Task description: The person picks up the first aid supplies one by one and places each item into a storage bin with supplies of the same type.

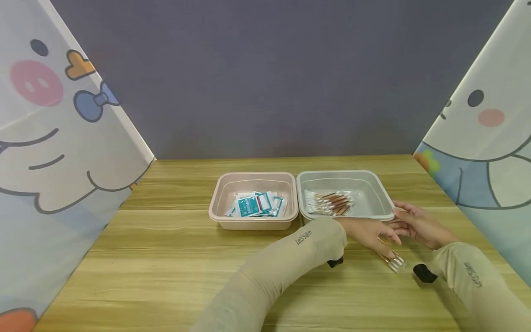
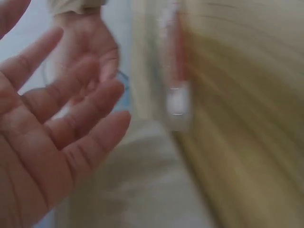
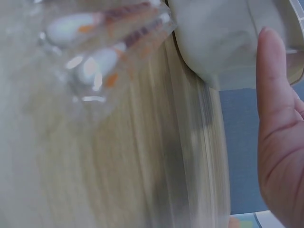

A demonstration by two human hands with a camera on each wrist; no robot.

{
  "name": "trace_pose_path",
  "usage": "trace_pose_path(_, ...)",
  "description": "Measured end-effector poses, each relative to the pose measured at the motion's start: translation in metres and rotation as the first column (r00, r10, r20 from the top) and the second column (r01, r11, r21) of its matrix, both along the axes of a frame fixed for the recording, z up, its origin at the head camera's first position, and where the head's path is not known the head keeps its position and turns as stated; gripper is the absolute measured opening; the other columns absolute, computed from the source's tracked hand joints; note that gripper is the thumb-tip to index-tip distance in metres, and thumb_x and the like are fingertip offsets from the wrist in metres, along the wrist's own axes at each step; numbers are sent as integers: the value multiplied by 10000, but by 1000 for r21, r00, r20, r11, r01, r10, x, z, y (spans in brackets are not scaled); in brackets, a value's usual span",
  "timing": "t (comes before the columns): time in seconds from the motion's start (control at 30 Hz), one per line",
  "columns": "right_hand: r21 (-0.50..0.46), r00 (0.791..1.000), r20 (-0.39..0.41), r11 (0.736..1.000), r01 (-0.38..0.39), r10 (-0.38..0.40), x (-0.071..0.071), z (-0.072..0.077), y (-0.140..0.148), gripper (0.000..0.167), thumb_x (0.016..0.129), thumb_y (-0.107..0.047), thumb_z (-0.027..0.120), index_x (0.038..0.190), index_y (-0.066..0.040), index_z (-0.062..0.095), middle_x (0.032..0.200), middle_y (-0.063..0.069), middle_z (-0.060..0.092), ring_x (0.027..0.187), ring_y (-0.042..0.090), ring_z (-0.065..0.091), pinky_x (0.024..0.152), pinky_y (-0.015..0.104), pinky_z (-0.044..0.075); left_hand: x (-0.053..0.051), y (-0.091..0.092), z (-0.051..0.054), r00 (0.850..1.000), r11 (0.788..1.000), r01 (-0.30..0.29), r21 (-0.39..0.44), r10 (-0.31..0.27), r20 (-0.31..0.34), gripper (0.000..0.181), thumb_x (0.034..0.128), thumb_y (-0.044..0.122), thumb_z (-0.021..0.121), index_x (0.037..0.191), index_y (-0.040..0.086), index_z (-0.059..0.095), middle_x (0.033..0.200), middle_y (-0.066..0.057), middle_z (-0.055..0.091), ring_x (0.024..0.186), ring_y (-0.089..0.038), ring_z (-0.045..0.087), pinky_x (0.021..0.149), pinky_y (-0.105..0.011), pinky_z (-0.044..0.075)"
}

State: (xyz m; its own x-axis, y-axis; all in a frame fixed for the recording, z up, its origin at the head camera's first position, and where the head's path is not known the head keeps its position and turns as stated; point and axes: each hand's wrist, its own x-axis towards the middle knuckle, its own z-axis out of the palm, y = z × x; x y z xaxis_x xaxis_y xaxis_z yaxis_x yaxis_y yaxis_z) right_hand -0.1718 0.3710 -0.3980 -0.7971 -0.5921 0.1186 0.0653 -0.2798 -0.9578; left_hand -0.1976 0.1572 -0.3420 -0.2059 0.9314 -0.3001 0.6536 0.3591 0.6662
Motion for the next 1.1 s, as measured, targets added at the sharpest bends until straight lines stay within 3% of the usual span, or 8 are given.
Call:
trace_pose_path(0.23,-36,999,30,999,32,-31,-1,-4,-2,425,1045,-17,301,1276,-247,573,1016,86,676,890,167,676,785,258,554,-7,2,-20,998,1000,-5,-20,4,-62,518,971,226,579,1435,53,426,1480,-6,401,1312,10,331,981,-40,231)
trace_pose_path(0.37,-18,998,27,998,52,-51,0,-3,-1,426,1045,-21,306,1272,-261,574,1004,72,676,881,155,675,769,251,556,-6,9,-24,994,997,2,-81,-10,-109,549,979,254,557,1475,104,375,1506,28,355,1323,27,291,994,-41,199)
trace_pose_path(0.5,1,997,30,998,68,-68,0,-3,-2,421,1044,-22,317,1258,-273,578,1007,61,670,880,146,672,769,243,554,-5,12,-26,996,988,-19,-153,5,-88,555,990,257,531,1494,126,340,1512,58,332,1320,40,280,985,-39,205)
trace_pose_path(0.63,6,997,33,997,74,-74,-2,-3,-4,409,1042,-25,333,1249,-273,583,1011,56,665,879,139,671,764,232,553,-6,11,-29,995,982,-46,-184,29,-93,529,986,225,539,1477,117,373,1468,59,402,1276,25,358,940,-31,251)
trace_pose_path(0.83,-6,997,41,998,59,-59,1,-5,-3,412,1043,-25,325,1261,-268,578,1014,61,666,881,144,673,769,243,555,-2,12,-33,976,969,-45,-243,-10,-219,494,899,80,634,1372,178,535,1268,74,573,1031,14,506,777,-51,364)
trace_pose_path(0.97,-15,997,46,998,55,-54,3,-7,-1,424,1044,-22,314,1269,-267,576,1022,69,668,891,146,673,775,245,554,2,13,-35,964,958,-75,-278,-1,-265,494,851,58,678,1311,214,589,1273,91,578,1063,16,512,792,-64,370)
trace_pose_path(1.1,-27,997,55,998,52,-50,3,-7,-2,423,1045,-28,314,1272,-265,581,1021,69,669,895,148,674,778,248,555,7,15,-38,943,948,-112,-300,6,-333,461,859,175,721,1299,236,594,1278,140,558,1082,35,492,839,-59,347)
